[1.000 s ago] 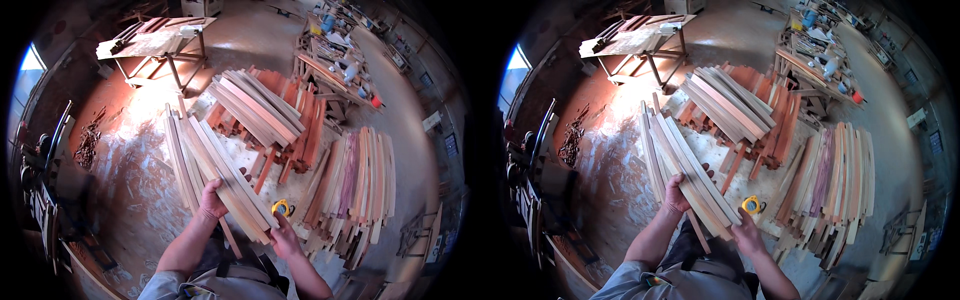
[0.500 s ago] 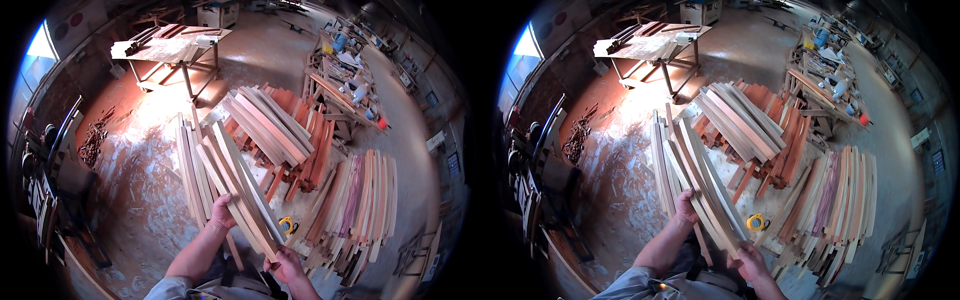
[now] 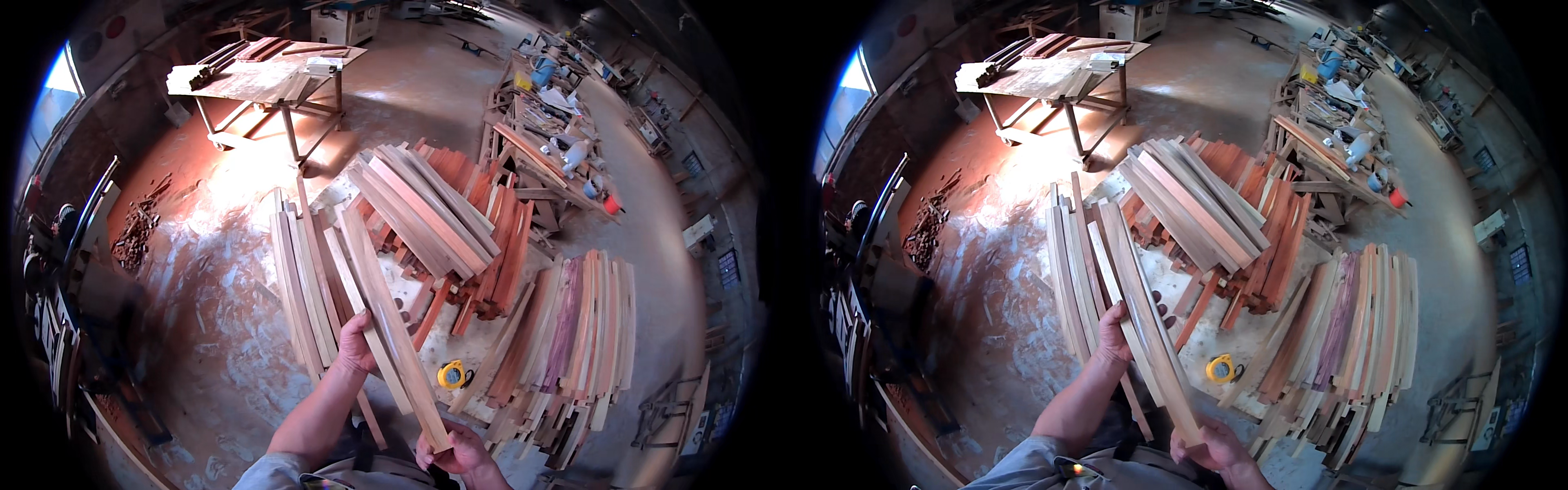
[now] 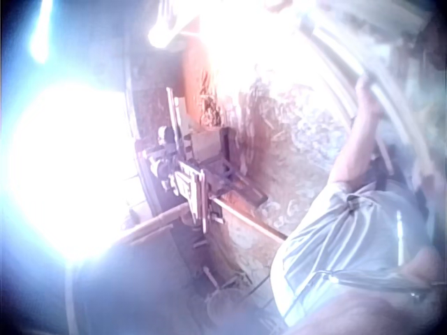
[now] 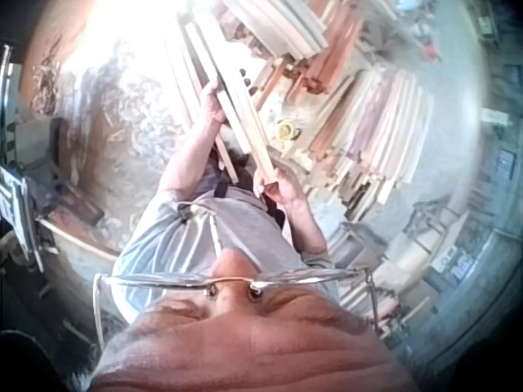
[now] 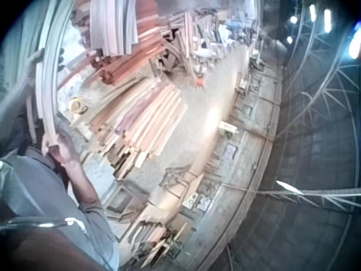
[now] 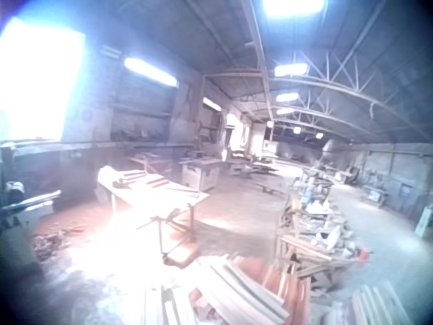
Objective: The person measures a wooden plank with a tape measure and then repeatedly picks up individual planks from a pile, inspects them, and places them into a separate stack. The person handles the wood by hand, organizing the pieces in a workshop environment.
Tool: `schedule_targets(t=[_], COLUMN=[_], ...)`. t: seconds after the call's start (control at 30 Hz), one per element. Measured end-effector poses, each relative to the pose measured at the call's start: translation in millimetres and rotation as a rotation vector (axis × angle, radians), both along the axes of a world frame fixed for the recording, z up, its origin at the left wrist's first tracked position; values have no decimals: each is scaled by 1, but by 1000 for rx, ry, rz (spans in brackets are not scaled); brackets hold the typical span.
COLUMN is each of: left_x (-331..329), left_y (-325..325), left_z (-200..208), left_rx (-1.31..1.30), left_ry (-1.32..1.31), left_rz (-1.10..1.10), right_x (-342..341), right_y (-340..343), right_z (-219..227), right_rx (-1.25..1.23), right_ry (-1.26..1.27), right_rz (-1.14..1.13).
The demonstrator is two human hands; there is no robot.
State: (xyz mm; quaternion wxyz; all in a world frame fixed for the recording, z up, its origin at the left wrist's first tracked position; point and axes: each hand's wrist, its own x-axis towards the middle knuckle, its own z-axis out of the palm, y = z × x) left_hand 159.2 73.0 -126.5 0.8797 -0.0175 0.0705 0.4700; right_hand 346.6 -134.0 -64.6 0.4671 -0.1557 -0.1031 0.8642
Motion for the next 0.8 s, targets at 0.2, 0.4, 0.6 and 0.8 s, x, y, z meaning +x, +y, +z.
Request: schedule_targets(t=[0.2, 0.4, 0.6, 0.8], left_x=[-15, -19, -4, 37], left_y=[15, 35, 83, 149], left_z=[-19, -26, 2, 5], left_rx=[-164, -110, -61, -50], left_ry=[310, 570, 747, 947], left_rz=[-47, 48, 127, 314], right_x=[16, 44, 48, 55], right_y=[14, 40, 71, 79], right_z=[16, 51, 70, 41], right_rx=[52, 239, 10, -141], right_ry=[-196, -282, -796, -641], right_rz=[-73, -150, -235, -353])
